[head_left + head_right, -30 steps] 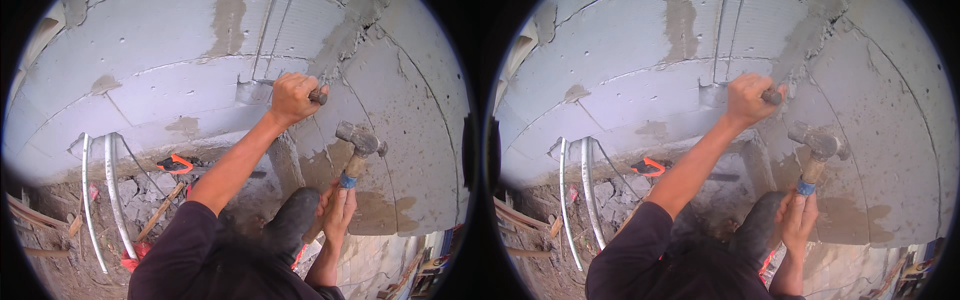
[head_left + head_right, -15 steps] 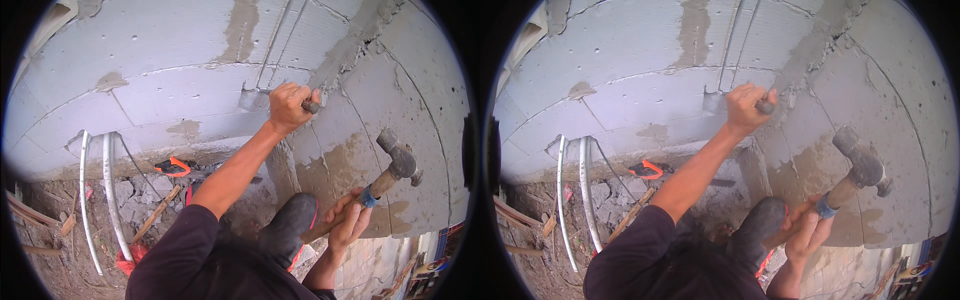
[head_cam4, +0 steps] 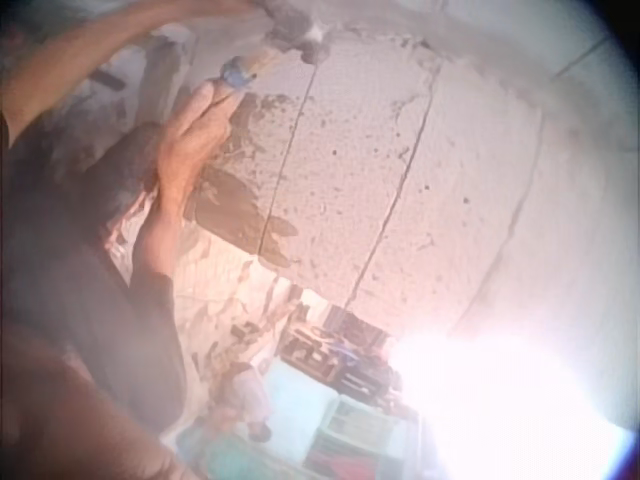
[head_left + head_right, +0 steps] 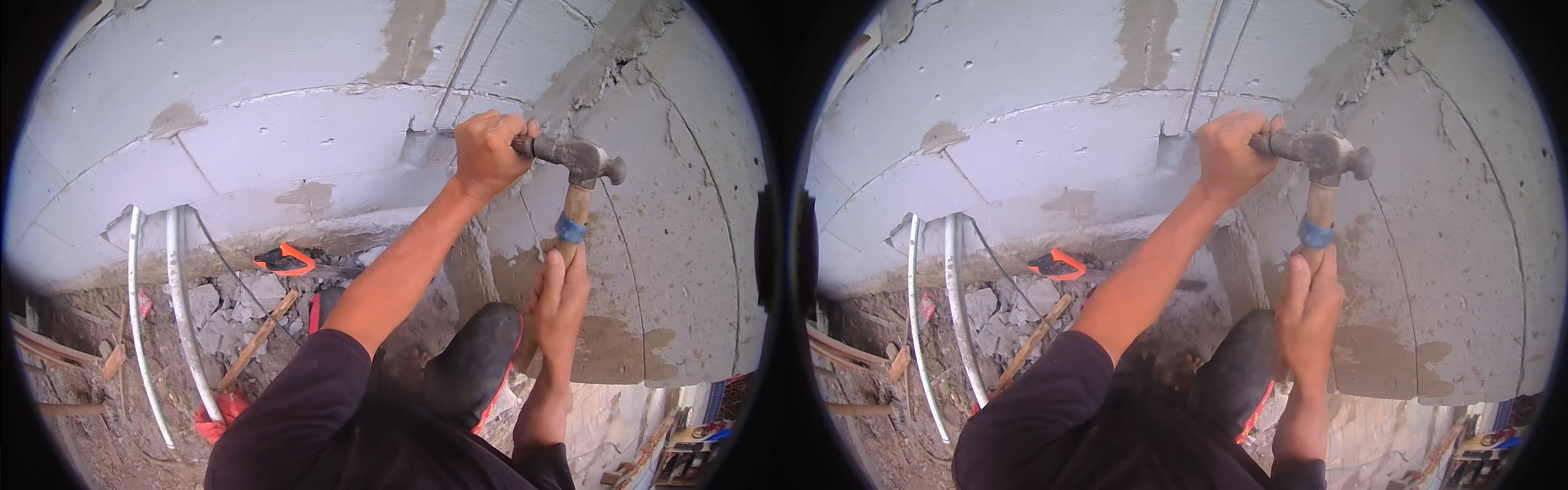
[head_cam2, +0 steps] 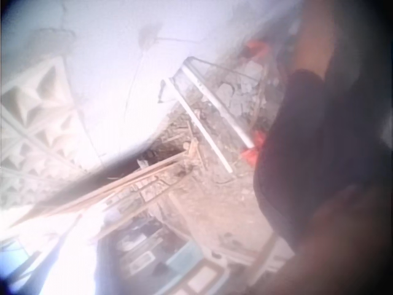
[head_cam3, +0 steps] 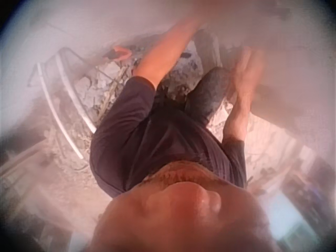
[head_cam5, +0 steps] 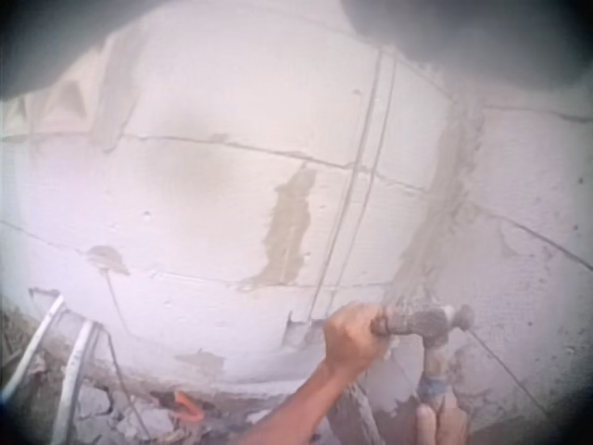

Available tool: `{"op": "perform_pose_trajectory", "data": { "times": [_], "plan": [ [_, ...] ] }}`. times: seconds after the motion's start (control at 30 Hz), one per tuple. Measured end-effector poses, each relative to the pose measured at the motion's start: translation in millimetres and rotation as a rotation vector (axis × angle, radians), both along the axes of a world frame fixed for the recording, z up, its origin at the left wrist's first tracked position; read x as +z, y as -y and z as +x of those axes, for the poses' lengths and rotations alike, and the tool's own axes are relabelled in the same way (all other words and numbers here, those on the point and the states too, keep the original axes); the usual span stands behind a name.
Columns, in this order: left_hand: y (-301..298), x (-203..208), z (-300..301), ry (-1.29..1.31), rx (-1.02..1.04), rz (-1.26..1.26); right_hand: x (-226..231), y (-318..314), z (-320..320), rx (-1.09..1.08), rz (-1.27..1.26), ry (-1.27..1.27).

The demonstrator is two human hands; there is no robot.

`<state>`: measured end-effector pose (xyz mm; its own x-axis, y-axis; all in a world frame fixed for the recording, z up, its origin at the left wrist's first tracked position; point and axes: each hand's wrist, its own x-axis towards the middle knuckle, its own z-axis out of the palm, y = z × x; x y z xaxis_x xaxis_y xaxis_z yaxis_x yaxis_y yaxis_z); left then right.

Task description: The person chips away pieces of a concrete wall using a hammer and a chisel, and then uses a saw on the same section.

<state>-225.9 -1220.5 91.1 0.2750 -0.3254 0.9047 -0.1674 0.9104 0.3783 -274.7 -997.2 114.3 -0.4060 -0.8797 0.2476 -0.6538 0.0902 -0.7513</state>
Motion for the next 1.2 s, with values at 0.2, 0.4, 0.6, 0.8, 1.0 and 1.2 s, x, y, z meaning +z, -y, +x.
{"op": "perform_pose_trajectory", "data": {
  "times": [0.2,0.4,0.6,0.8,1.0,1.2],
  "plan": [
    [-5.6,3.9,-5.1,0.019,-0.072,0.031,35.5,-12.5,16.7,-0.082,-0.731,0.304],
    [10.1,2.0,2.7,0.035,-0.009,0.026,43.6,-3.2,-1.2,0.027,0.033,-0.042],
    [6.5,12.6,-6.7,0.039,-0.055,0.121,26.0,15.4,17.2,-0.001,-0.645,0.148],
    [7.3,8.3,-2.9,0.012,-0.016,0.126,41.9,1.1,18.6,-0.061,-0.554,0.277],
    [15.3,7.8,-0.3,0.064,-0.05,0.142,33.8,24.5,-7.8,0.036,-0.104,0.018],
    [18.5,5.5,-7.2,0.045,-0.098,0.174,45.6,26.5,11.4,-0.041,-0.902,0.234]
  ]
}}
